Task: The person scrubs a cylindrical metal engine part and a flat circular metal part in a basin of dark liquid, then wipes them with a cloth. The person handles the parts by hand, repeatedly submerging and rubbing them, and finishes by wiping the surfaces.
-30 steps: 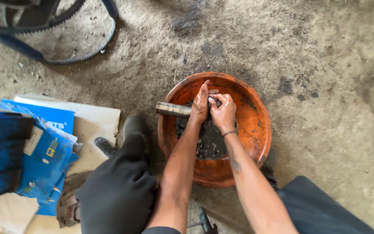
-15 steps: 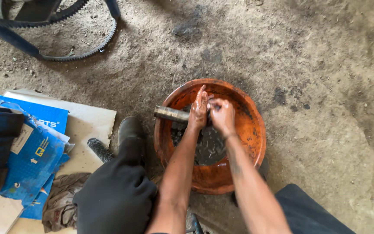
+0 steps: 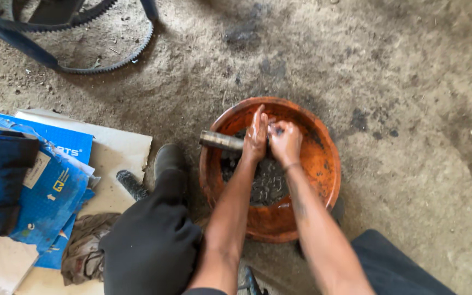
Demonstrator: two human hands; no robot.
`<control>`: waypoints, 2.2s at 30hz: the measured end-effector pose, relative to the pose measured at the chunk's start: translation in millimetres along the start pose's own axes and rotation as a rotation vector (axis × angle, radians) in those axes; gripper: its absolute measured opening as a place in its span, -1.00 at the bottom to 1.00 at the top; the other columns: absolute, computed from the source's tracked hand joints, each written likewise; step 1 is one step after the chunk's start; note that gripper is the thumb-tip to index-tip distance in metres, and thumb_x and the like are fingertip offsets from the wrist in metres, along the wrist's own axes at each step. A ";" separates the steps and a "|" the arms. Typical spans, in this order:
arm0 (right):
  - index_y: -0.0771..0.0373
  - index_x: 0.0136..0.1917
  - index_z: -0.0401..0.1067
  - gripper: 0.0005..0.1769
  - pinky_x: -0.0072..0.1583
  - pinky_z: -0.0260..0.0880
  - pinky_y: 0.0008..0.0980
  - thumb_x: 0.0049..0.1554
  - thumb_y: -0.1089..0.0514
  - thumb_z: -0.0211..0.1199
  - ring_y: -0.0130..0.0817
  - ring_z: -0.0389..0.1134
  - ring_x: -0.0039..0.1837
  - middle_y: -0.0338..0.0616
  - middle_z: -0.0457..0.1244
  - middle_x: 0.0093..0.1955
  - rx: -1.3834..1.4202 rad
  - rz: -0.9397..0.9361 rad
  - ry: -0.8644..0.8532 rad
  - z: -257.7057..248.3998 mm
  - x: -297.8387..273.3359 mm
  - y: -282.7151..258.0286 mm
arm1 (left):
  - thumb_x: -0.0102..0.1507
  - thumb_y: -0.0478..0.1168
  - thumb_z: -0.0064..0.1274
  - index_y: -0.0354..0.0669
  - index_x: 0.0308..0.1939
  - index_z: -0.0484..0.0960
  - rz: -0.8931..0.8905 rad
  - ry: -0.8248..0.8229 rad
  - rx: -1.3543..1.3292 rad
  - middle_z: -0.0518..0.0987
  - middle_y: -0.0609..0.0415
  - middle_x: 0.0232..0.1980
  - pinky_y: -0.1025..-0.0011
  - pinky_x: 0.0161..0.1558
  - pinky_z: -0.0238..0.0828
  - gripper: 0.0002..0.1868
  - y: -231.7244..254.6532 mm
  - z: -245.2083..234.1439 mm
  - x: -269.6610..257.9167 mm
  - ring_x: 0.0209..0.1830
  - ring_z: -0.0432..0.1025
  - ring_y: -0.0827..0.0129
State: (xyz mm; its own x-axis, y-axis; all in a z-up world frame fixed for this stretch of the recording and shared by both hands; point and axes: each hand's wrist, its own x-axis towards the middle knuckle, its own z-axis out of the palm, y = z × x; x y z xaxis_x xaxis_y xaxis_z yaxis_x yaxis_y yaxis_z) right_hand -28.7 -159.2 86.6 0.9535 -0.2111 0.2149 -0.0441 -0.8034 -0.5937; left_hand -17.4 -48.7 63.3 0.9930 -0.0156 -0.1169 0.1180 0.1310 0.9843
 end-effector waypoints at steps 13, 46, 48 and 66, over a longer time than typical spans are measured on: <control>0.19 -0.02 0.58 -0.84 0.05 0.45 -0.17 0.13 0.13 0.35 -0.11 0.41 0.01 -0.02 0.37 -0.05 0.010 -0.077 0.167 4.6 -96.6 -0.5 | 0.52 0.08 -0.43 -0.26 0.24 0.48 0.116 0.030 0.145 0.64 -0.11 -0.02 0.31 0.31 0.30 -0.46 -14.5 3.3 28.1 0.23 0.44 0.17; 0.34 0.01 0.47 -0.84 0.18 0.38 -0.17 0.14 0.33 0.32 0.03 0.35 0.10 0.06 0.28 0.01 0.127 -0.165 0.235 -8.5 -75.3 -54.6 | 0.52 0.24 -0.41 -0.38 0.20 0.54 0.162 0.018 -0.114 0.68 -0.08 -0.17 0.39 0.08 0.40 -0.28 11.3 -5.2 23.6 -0.06 0.55 0.30; 0.33 0.00 0.47 -0.83 0.16 0.38 -0.15 0.11 0.32 0.34 0.05 0.35 0.11 0.07 0.29 0.00 0.107 -0.224 0.251 -4.2 -98.4 -44.7 | 0.53 0.20 -0.34 -0.38 0.17 0.56 0.197 0.041 -0.086 0.69 -0.09 -0.17 0.41 0.10 0.41 -0.33 20.4 -8.3 19.7 -0.05 0.56 0.31; -0.12 0.49 0.22 -0.17 0.30 0.14 0.36 -0.06 0.00 0.31 0.17 -0.01 0.54 -0.01 -0.05 0.59 -0.734 0.061 -0.250 22.0 -105.8 155.3 | 0.41 -0.03 0.05 -0.34 0.03 0.60 0.065 0.042 -0.070 0.68 0.00 -0.14 0.43 -0.04 0.49 -0.62 29.8 2.9 14.4 -0.10 0.57 0.42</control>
State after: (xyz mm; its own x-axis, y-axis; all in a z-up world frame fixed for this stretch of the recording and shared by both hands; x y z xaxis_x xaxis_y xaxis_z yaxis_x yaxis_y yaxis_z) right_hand -129.8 -249.4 -45.4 0.9782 -0.2048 -0.0343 -0.2013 -0.9758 0.0854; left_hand 0.4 -47.8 91.3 0.9975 0.0366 -0.0604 0.0519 0.1994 0.9785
